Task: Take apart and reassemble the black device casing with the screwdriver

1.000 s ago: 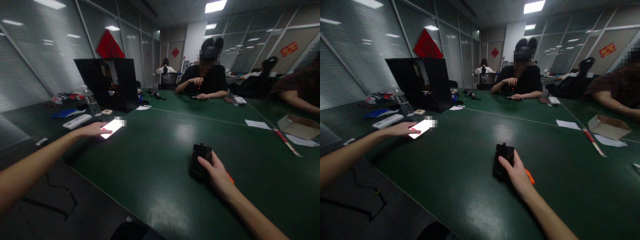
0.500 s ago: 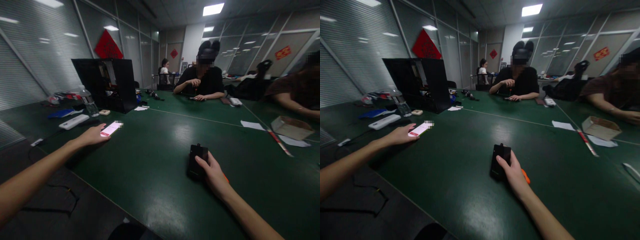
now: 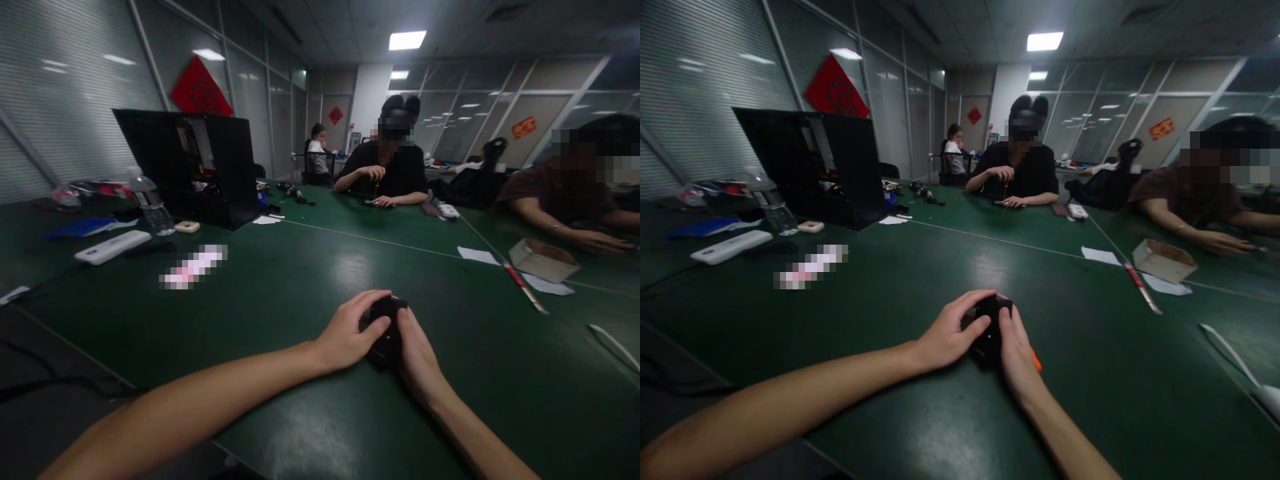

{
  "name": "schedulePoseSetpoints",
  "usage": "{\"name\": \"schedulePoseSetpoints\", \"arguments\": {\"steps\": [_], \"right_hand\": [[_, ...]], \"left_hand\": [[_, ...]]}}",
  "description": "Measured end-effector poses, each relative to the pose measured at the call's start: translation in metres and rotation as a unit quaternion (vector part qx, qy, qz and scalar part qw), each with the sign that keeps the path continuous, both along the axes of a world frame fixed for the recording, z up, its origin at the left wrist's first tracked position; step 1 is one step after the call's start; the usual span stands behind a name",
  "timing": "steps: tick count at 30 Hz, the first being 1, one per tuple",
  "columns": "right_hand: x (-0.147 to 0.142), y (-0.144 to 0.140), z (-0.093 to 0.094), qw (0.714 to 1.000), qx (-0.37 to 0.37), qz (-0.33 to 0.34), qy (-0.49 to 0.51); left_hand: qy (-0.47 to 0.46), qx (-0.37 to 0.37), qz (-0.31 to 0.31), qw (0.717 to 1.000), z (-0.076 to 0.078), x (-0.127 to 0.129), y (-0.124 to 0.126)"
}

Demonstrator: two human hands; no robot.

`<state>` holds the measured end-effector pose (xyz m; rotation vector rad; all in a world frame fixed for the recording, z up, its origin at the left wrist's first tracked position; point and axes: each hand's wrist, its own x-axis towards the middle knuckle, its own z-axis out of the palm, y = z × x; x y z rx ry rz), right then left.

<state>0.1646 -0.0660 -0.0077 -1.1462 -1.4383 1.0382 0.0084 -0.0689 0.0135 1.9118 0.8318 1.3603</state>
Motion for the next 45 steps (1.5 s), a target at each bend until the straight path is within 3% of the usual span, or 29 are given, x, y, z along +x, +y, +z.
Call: {"name": "schedulePoseSetpoints", "arguments": {"steps": [6, 13, 18, 22, 26, 30, 35, 38, 45], "right_hand": [[-0.008, -0.010, 0.004, 1.000, 0.000, -0.029, -0.007], [-0.013, -0.013, 0.007, 0.999, -0.019, -0.035, -0.003], [-0.015, -0.010, 0.007, 0.998, -0.039, -0.037, 0.027], [-0.021, -0.008, 0.006, 0.991, -0.059, -0.005, 0.120], [-0.028, -0.010, 0.016, 0.970, -0.121, 0.005, 0.212], [-0.023, -0.008, 0.024, 0.958, -0.152, -0.026, 0.242], [-0.003, 0.001, 0.019, 0.988, -0.071, -0.061, 0.125], [0.006, 0.004, 0.016, 0.998, -0.038, -0.045, 0.034], [0.014, 0.004, 0.025, 1.000, -0.019, -0.014, -0.010]], "left_hand": [[-0.050, -0.060, 0.051, 0.996, -0.008, 0.001, -0.006], [-0.102, -0.120, -0.025, 0.987, -0.018, 0.005, 0.001], [-0.107, -0.120, -0.023, 0.987, -0.022, 0.008, 0.005], [-0.108, -0.119, -0.021, 0.987, -0.018, 0.008, 0.004], [-0.110, -0.158, -0.089, 0.977, -0.013, 0.006, -0.002], [-0.165, -0.211, -0.157, 0.951, -0.018, 0.009, -0.007], [-0.209, -0.314, -0.239, 0.895, -0.023, 0.011, -0.003], [-0.221, -0.381, -0.254, 0.861, -0.021, 0.005, 0.001], [-0.171, -0.383, -0.260, 0.870, -0.017, -0.009, 0.004]]}}
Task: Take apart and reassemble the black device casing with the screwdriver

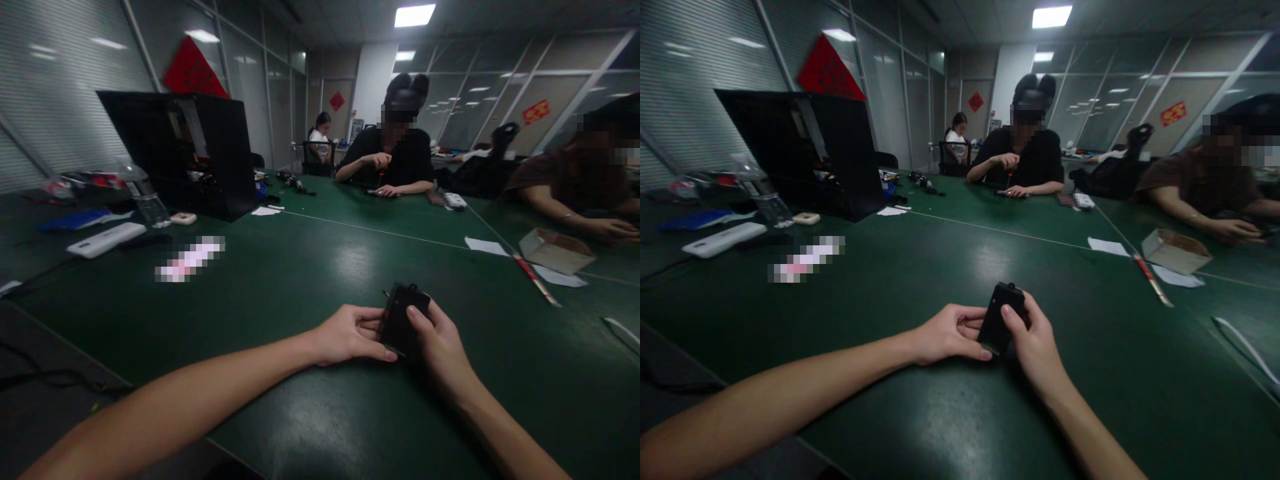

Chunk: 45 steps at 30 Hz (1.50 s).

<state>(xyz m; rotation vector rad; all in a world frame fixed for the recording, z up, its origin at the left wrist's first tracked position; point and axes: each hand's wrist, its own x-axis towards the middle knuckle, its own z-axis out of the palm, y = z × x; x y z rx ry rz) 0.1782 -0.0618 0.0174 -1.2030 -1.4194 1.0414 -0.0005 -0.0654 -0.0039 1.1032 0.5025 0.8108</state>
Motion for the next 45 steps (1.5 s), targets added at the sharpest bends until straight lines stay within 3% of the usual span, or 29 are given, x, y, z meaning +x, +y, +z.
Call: {"name": "schedulePoseSetpoints", "arguments": {"steps": [7, 11, 17, 20, 23, 26, 28, 30, 37, 45], "right_hand": [[0.002, -0.001, 0.006, 0.998, -0.012, 0.023, 0.058], [-0.002, -0.005, 0.007, 0.998, -0.013, 0.036, 0.059], [-0.013, -0.017, 0.013, 0.998, -0.006, 0.059, -0.035], [-0.008, -0.012, 0.014, 0.988, 0.058, 0.068, -0.122], [0.010, 0.000, 0.015, 0.951, 0.136, 0.042, -0.275], [0.033, 0.011, 0.013, 0.865, 0.121, 0.049, -0.485], [0.047, 0.013, 0.010, 0.837, 0.104, 0.086, -0.531], [0.054, 0.011, 0.006, 0.849, 0.115, 0.107, -0.504], [0.037, -0.009, 0.002, 0.947, 0.096, 0.042, -0.304], [0.027, -0.019, 0.005, 0.964, 0.089, 0.056, -0.243]], "left_hand": [[-0.013, 0.037, 0.050, 0.998, -0.005, 0.001, -0.001], [-0.024, 0.028, -0.001, 0.999, -0.002, -0.001, 0.000], [-0.036, -0.028, -0.021, 0.999, 0.002, -0.001, 0.002], [-0.030, -0.044, -0.013, 0.998, 0.001, -0.001, 0.003], [-0.031, -0.043, 0.034, 0.998, 0.002, -0.004, 0.011], [-0.015, -0.011, 0.085, 0.996, 0.005, -0.011, 0.026], [-0.003, -0.002, 0.112, 0.994, 0.006, -0.015, 0.036], [-0.017, -0.018, 0.140, 0.990, 0.007, -0.019, 0.041], [-0.024, -0.022, 0.164, 0.986, 0.008, -0.020, 0.036], [0.014, 0.020, 0.242, 0.970, 0.007, -0.020, 0.035]]}}
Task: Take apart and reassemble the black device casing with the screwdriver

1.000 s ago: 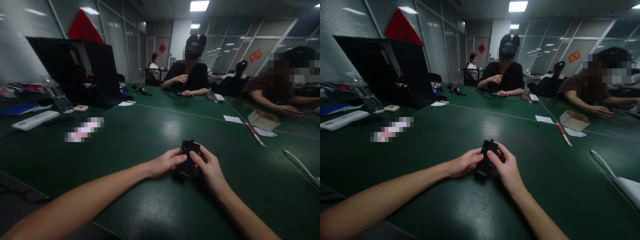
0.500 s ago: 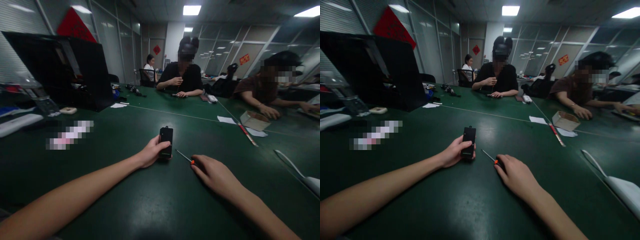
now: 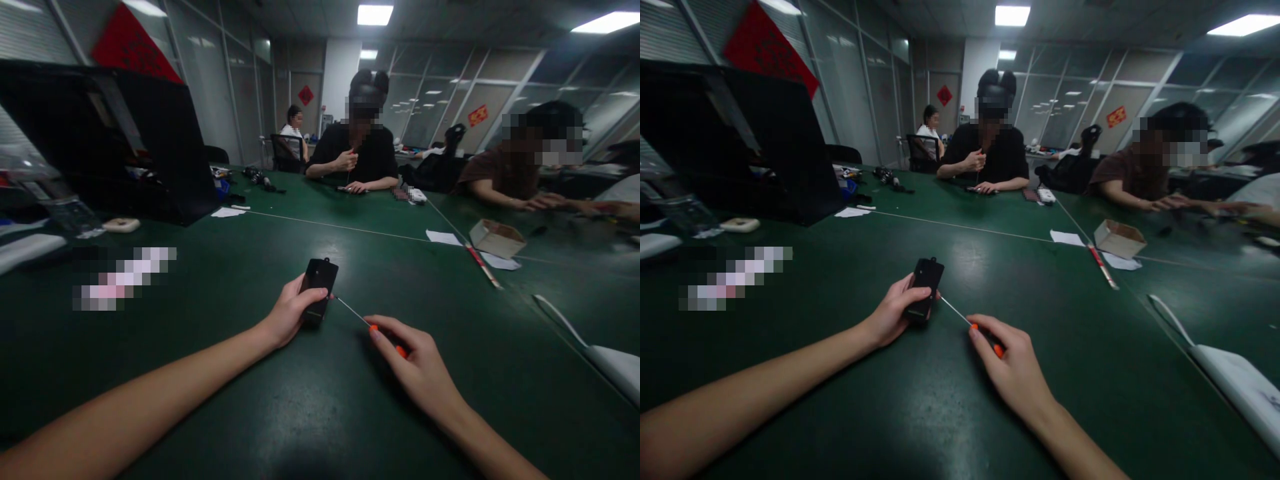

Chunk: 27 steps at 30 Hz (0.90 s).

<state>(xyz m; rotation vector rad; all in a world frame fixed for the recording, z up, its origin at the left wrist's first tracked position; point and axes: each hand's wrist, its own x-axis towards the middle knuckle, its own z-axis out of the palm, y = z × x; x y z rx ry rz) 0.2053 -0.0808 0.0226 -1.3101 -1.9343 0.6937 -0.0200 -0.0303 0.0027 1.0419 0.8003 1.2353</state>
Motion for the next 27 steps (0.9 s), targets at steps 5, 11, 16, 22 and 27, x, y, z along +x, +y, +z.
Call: {"name": "schedulePoseSetpoints", "arguments": {"steps": [5, 11, 16, 22, 27], "right_hand": [[0.0001, -0.0005, -0.0005, 1.000, 0.007, 0.021, -0.005], [-0.0006, -0.0016, -0.0035, 0.999, 0.010, 0.037, -0.021], [-0.0005, 0.0000, -0.0032, 0.999, 0.001, 0.043, -0.033], [-0.0010, 0.0008, -0.0049, 0.999, 0.005, 0.034, -0.036], [-0.0001, 0.0004, -0.0053, 0.999, 0.002, 0.027, -0.032]], "left_hand": [[0.025, 0.028, 0.029, 0.999, 0.0009, 0.0007, -0.0034], [-0.004, 0.009, 0.007, 1.000, -0.0010, 0.0014, -0.0010], [0.003, 0.011, -0.003, 1.000, -0.0023, 0.0024, 0.0010], [0.005, 0.012, -0.007, 1.000, -0.0034, 0.0026, 0.0029], [0.016, 0.015, -0.008, 1.000, -0.0052, 0.0025, 0.0032]]}}
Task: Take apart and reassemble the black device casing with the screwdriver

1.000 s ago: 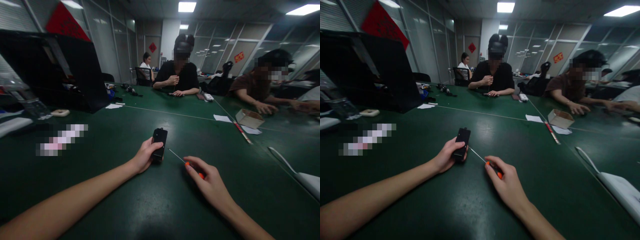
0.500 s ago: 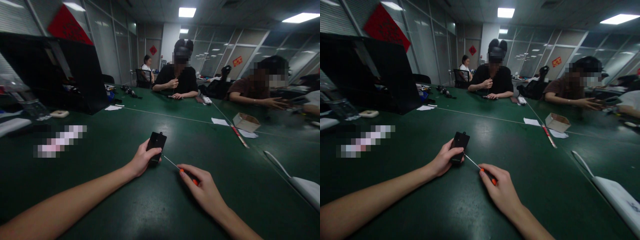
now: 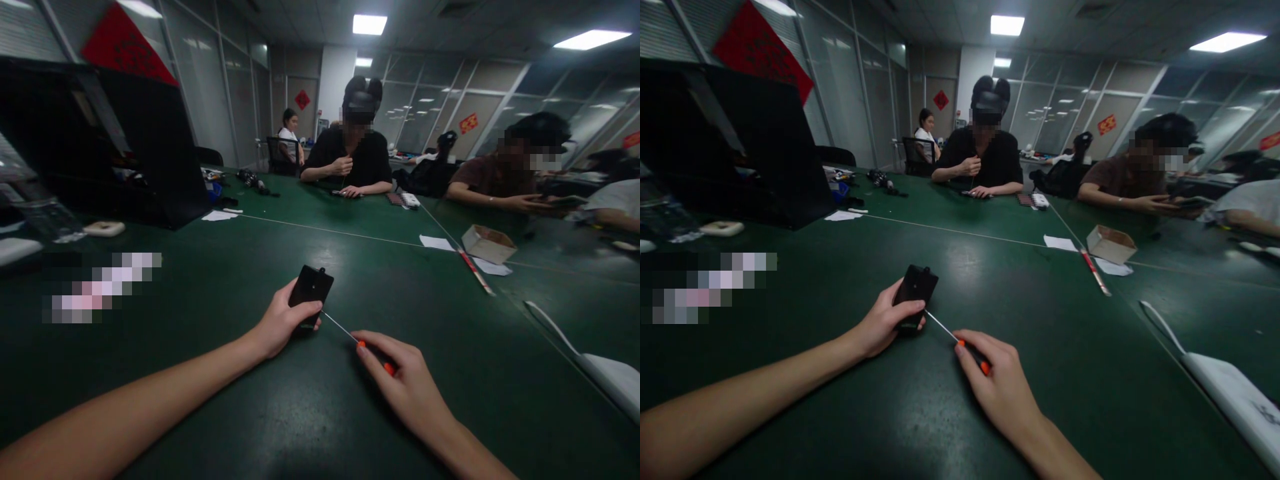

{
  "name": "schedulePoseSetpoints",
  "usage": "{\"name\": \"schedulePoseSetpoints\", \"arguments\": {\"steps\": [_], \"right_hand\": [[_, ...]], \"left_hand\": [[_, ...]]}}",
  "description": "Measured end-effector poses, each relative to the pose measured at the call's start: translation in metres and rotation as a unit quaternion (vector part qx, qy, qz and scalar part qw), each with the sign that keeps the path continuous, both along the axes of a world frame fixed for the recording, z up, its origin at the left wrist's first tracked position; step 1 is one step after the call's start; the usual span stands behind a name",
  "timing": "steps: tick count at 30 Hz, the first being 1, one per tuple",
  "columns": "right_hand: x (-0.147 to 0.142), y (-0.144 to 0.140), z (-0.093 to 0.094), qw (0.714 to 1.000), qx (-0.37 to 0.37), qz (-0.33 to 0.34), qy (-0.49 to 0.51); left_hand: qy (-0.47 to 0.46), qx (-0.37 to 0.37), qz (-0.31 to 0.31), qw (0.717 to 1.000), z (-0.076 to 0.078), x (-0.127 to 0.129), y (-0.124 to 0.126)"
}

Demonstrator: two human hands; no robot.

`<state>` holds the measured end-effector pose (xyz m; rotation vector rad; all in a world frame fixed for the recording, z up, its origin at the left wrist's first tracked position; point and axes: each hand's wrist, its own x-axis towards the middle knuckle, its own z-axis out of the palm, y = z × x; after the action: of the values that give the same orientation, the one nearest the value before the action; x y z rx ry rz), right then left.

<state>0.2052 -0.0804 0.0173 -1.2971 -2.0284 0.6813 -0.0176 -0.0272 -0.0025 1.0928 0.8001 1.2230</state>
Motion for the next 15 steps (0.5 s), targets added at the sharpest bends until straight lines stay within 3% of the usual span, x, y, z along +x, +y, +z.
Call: {"name": "schedulePoseSetpoints", "arguments": {"steps": [8, 15], "right_hand": [[-0.0028, -0.0033, 0.0000, 0.999, -0.034, -0.022, 0.018], [-0.0040, -0.0024, -0.0031, 0.988, -0.146, -0.029, 0.044]], "left_hand": [[0.114, 0.052, 0.025, 0.992, 0.0080, 0.0004, -0.0057], [0.226, 0.089, 0.066, 0.968, 0.0064, 0.0018, -0.0091]]}}
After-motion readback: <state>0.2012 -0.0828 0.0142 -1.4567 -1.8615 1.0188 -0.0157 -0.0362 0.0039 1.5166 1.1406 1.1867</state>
